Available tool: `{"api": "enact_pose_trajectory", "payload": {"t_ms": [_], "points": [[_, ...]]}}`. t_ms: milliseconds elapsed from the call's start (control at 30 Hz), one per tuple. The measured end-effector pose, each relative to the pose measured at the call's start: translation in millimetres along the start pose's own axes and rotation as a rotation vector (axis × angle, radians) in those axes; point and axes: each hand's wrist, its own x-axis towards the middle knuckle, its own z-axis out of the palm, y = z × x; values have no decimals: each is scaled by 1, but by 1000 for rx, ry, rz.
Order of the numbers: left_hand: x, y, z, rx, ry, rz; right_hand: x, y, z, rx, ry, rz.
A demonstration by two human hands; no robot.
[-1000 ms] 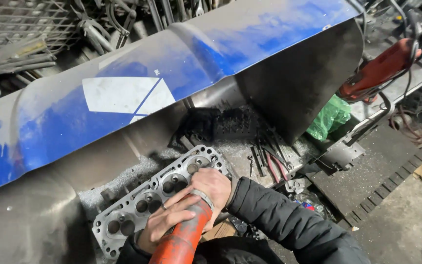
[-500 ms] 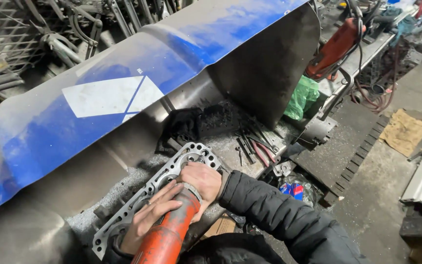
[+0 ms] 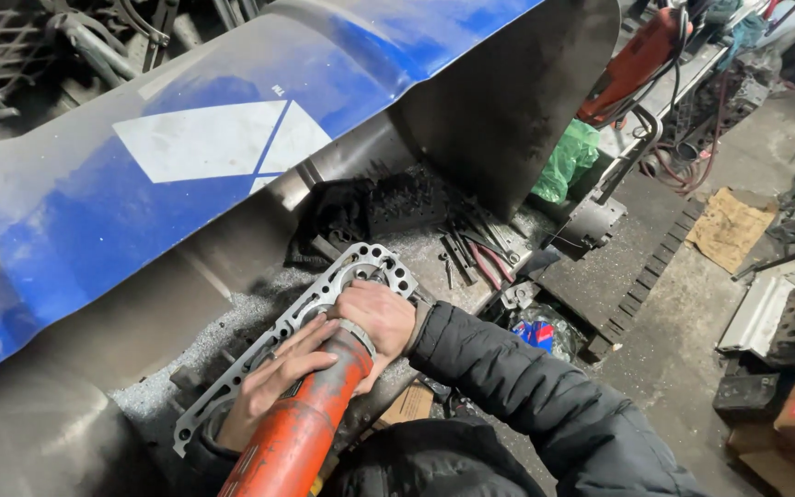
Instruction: The person fits an attachment to a die grinder using a wrench, then grinds the flat surface of an engine cylinder head clamped in a machine, moving the running grinder across the metal. They reposition the grinder and continue working over the head surface for the rest of the clip.
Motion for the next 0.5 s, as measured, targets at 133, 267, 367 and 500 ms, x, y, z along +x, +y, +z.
{"api": "enact_pose_trajectory", "payload": {"t_ms": [133,267,367,500], "points": [[2,5,1,-16,11,3,-3,4,3,-2,-33,35],[2,9,5,29,37,-15,-1,2,1,7,-26,17],[2,6,9,22,52,23,0,2,-1,22,-18,-7],[-3,12,17,51,62,37,-9,8,4,37,-29,-72]]}}
